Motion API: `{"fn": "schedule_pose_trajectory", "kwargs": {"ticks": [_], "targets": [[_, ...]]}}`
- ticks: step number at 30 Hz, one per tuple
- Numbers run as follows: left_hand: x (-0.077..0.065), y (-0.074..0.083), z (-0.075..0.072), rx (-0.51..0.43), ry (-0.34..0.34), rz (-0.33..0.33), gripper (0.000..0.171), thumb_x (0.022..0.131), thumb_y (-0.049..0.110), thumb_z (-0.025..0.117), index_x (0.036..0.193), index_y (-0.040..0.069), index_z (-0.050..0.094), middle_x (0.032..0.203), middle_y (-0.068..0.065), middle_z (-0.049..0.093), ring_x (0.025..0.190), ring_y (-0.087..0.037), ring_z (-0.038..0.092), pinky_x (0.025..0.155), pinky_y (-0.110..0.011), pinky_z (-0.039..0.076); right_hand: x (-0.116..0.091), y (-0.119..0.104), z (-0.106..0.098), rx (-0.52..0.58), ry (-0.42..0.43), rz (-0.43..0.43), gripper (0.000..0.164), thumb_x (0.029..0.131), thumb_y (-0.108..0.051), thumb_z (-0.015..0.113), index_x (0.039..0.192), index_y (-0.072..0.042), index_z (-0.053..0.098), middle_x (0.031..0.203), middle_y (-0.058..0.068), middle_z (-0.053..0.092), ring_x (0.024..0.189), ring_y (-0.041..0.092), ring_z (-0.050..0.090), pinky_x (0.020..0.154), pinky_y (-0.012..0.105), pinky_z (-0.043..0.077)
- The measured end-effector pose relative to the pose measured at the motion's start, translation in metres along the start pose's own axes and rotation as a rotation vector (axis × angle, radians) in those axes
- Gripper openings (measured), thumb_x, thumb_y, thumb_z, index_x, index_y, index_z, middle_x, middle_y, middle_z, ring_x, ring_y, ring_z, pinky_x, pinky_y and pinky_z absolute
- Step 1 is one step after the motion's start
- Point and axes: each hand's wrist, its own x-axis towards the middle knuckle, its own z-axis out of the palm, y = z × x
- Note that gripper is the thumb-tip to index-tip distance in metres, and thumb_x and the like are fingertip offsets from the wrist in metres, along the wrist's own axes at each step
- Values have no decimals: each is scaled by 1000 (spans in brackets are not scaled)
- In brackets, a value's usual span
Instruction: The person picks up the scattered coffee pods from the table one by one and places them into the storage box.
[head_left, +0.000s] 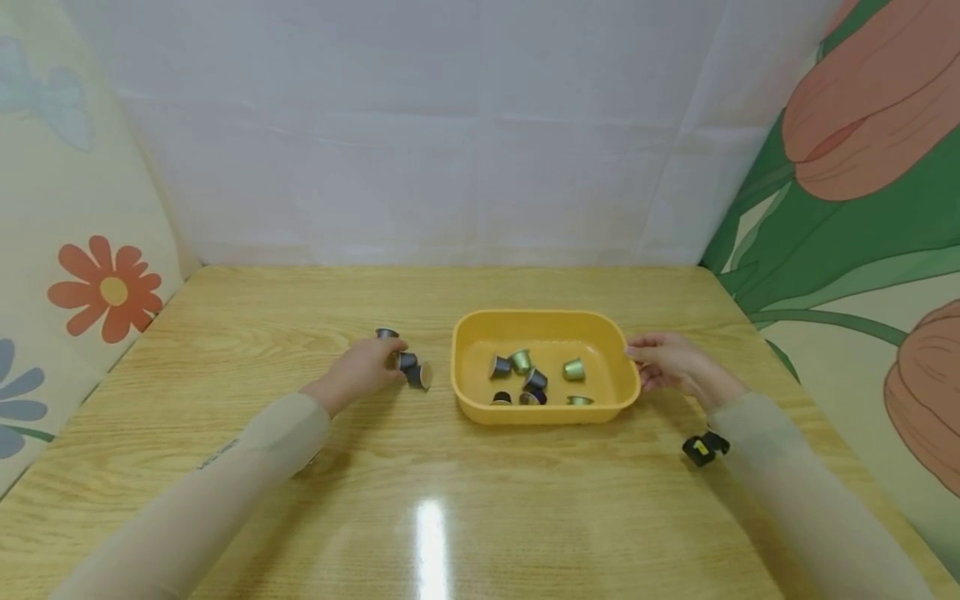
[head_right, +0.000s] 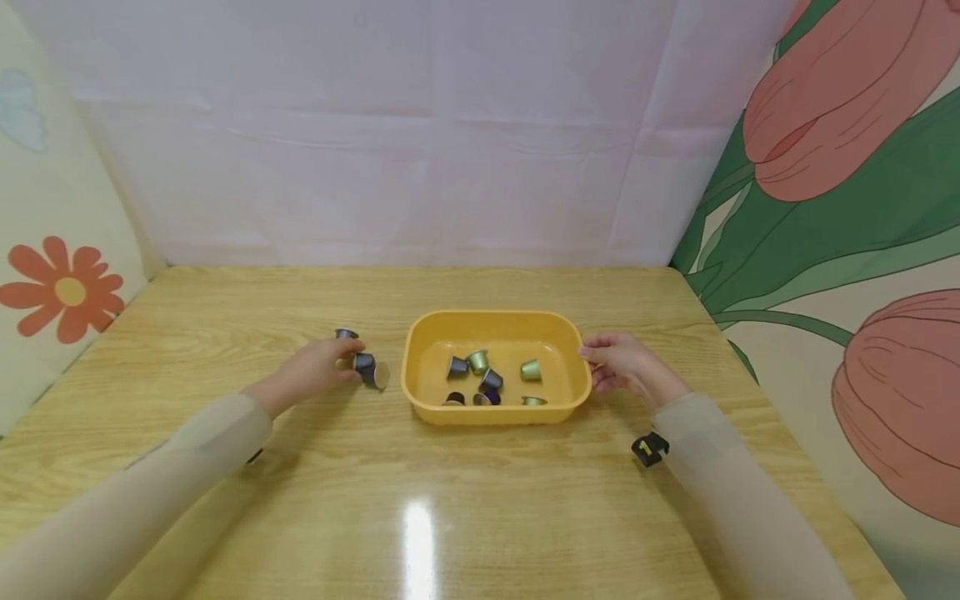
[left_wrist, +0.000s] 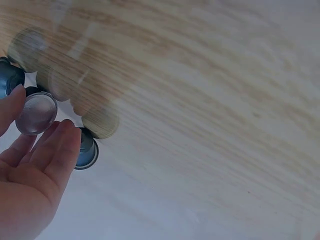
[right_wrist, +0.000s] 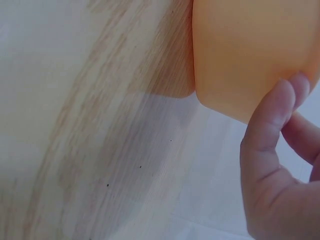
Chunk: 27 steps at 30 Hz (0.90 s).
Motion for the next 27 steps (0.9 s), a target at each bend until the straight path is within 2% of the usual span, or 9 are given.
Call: {"fn": "schedule_pose_trajectory", "kwargs": {"ticks": [5, 12, 15, 27], "targets": [[0, -3, 2, 9, 22, 25, 45, 88, 5, 70, 127, -12, 54, 122, -30, 59, 114, -45, 55, 98, -55, 44, -1, -1, 0, -1, 2, 5, 43, 104, -16, 47, 136, 11, 38, 80, 0, 60, 61, 9, 59, 57, 24, 54], [-4, -7, -2, -117, -2, -24, 50, 92, 5, 66, 135, -12, 47, 127, -31, 55, 119, -44, 52, 100, -53, 43, -1, -1, -1, 6, -8, 2, 42, 104, -16, 47, 136, 11, 38, 79, 0, 60, 61, 9, 59, 57, 24, 54], [-7, -8, -6, -158, -1, -18, 49, 93, 5, 64, 136, -11, 47, 130, -32, 53, 121, -45, 50, 100, -55, 42, 0, -1, 0, 9, -9, -1, 41, 104, -15, 47, 134, 11, 39, 79, 0, 60, 60, 8, 59, 57, 24, 53], [-17, 0, -18, -166, -10, 4, 48, 93, 9, 66, 134, -11, 49, 134, -32, 50, 122, -47, 50, 98, -55, 44, -1, 0, 0, 9, -12, -15, 38, 103, -15, 47, 131, 10, 41, 80, 1, 59, 60, 10, 59, 57, 25, 54]]}}
